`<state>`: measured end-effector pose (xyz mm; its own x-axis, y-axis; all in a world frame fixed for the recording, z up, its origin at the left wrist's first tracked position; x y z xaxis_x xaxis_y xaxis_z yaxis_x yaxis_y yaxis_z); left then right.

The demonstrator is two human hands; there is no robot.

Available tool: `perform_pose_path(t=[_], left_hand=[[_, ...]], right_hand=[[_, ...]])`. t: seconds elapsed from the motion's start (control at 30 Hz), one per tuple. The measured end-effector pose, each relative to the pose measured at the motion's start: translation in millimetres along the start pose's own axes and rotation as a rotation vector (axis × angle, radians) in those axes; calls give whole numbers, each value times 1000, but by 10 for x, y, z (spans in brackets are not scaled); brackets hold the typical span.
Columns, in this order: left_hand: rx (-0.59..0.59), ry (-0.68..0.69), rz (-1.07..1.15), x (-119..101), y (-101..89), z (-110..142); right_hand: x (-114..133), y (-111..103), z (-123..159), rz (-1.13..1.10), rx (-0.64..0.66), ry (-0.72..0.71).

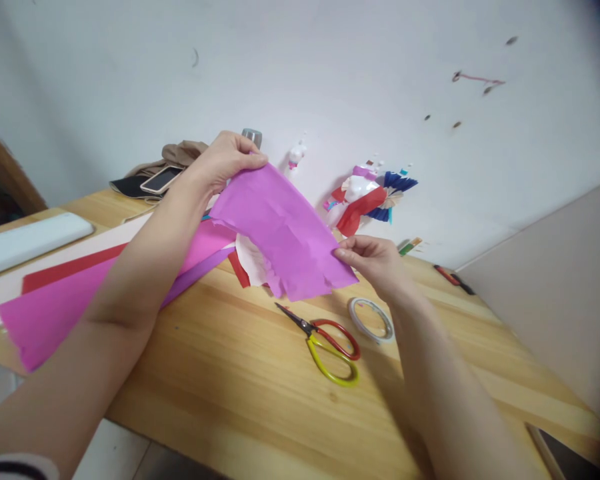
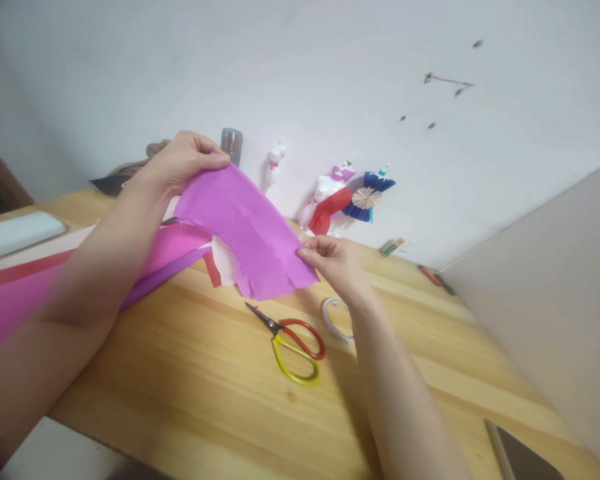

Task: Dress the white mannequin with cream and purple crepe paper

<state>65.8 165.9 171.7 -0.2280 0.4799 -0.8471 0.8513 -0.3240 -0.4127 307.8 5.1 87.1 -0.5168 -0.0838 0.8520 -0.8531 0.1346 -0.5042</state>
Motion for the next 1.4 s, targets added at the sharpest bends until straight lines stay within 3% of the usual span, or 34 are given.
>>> perform_pose_path(t=[0.47, 0.83, 0.97, 1.13, 1.4], left_hand=[[127, -112, 175, 190, 50, 2], [87, -143, 188, 307, 51, -67], [117, -114, 246, 305, 65, -59], [35, -116, 200, 393, -2, -82], [62, -81, 113, 445, 2, -115]], right_hand=[[48, -88, 26, 122, 89, -6], [-74, -91, -1, 211, 154, -10], [-37, -163, 14, 108, 63, -3], [-99, -320, 0, -67, -87, 4], [-205, -399, 7, -133, -119, 48]])
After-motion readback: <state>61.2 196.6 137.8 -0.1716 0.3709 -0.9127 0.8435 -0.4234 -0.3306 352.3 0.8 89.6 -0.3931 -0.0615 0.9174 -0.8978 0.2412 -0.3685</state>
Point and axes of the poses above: each hand's wrist, its own z-axis away from the middle knuckle, its own y-axis out of the palm, x = y × z, the point moved 10 cm from there along -z, towards the middle knuckle, and after that the axes turned 8 degrees about x, right-handed, at the moved point
